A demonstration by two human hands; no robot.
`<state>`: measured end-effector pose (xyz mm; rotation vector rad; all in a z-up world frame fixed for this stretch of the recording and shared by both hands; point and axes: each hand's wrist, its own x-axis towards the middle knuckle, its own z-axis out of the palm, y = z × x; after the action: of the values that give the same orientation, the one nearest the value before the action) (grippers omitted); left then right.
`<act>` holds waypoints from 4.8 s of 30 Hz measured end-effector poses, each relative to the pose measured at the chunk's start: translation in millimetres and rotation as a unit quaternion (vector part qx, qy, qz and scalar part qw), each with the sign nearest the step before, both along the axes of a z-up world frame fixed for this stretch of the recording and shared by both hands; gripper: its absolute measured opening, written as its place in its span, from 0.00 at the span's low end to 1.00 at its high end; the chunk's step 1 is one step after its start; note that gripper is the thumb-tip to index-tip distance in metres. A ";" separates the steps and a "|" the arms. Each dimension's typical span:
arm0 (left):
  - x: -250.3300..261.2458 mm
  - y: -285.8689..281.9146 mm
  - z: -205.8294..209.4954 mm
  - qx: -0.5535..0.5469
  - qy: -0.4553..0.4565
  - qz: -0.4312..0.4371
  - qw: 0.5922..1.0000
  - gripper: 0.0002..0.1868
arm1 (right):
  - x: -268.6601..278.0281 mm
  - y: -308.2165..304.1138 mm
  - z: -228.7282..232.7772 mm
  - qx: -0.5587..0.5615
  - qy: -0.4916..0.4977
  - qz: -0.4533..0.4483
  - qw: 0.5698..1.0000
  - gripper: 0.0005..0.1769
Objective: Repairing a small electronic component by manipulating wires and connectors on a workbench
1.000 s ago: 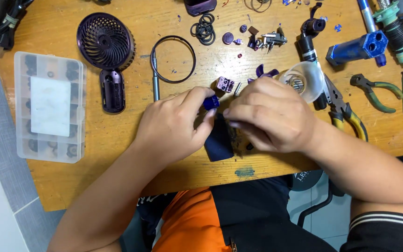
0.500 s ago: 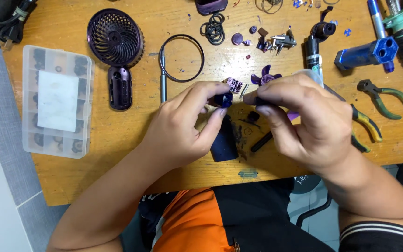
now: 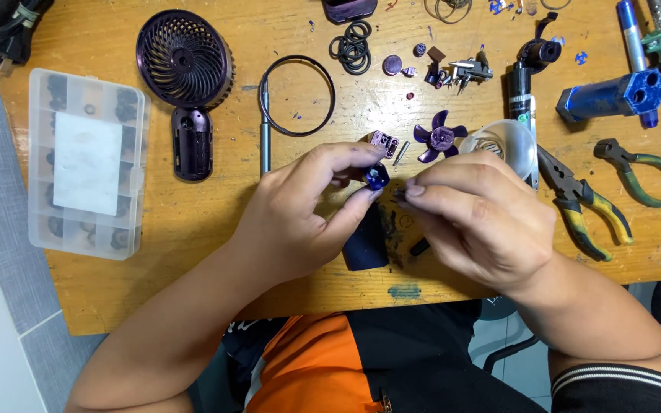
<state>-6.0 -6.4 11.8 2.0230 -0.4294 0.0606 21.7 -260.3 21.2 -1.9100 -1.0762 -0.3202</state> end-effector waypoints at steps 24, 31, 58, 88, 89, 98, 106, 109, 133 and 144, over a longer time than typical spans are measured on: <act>0.7 -4.2 8.9 -0.041 0.144 0.015 0.989 0.18 | -2.7 -8.1 8.6 -0.040 0.013 -0.022 0.999 0.06; -2.3 -4.5 1.2 -0.035 0.076 0.004 0.996 0.17 | -0.9 -7.7 5.6 -0.038 0.006 -0.016 0.999 0.06; -4.3 -2.4 -2.4 -0.009 -0.030 -0.020 0.999 0.15 | -3.9 -5.7 3.7 -0.023 0.027 -0.017 0.999 0.15; -3.5 -3.9 -5.1 -0.014 -0.029 -0.028 0.999 0.16 | -1.7 -2.9 7.8 -0.037 0.027 -0.007 0.999 0.13; -3.5 -3.6 -4.5 -0.011 -0.020 -0.022 0.999 0.16 | -0.7 -2.1 7.5 -0.028 0.021 -0.002 0.999 0.12; -3.2 -5.3 -5.4 -0.023 -0.007 0.002 1.000 0.18 | -4.5 -2.8 3.8 0.006 0.030 -0.022 0.999 0.11; -1.7 -7.0 -7.0 -0.067 -0.007 -0.008 0.998 0.18 | -2.7 1.7 9.3 -0.009 0.015 -0.033 0.999 0.07; -2.3 -6.9 -10.5 -0.071 -0.017 -0.009 0.997 0.17 | -4.1 -0.4 3.5 -0.004 0.037 -0.036 0.999 0.08; 1.7 -8.0 -11.9 -0.146 -0.025 0.009 0.989 0.16 | 2.2 7.6 -6.7 0.106 0.005 -0.060 0.993 0.09; 1.0 -11.5 -16.4 -0.115 -0.057 0.003 0.992 0.16 | -0.9 9.2 -2.1 0.082 0.019 -0.050 0.995 0.05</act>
<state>-4.9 -17.9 -4.7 1.7999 -0.4664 0.2204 20.8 -251.1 19.1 -1.8196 -0.9034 -0.4149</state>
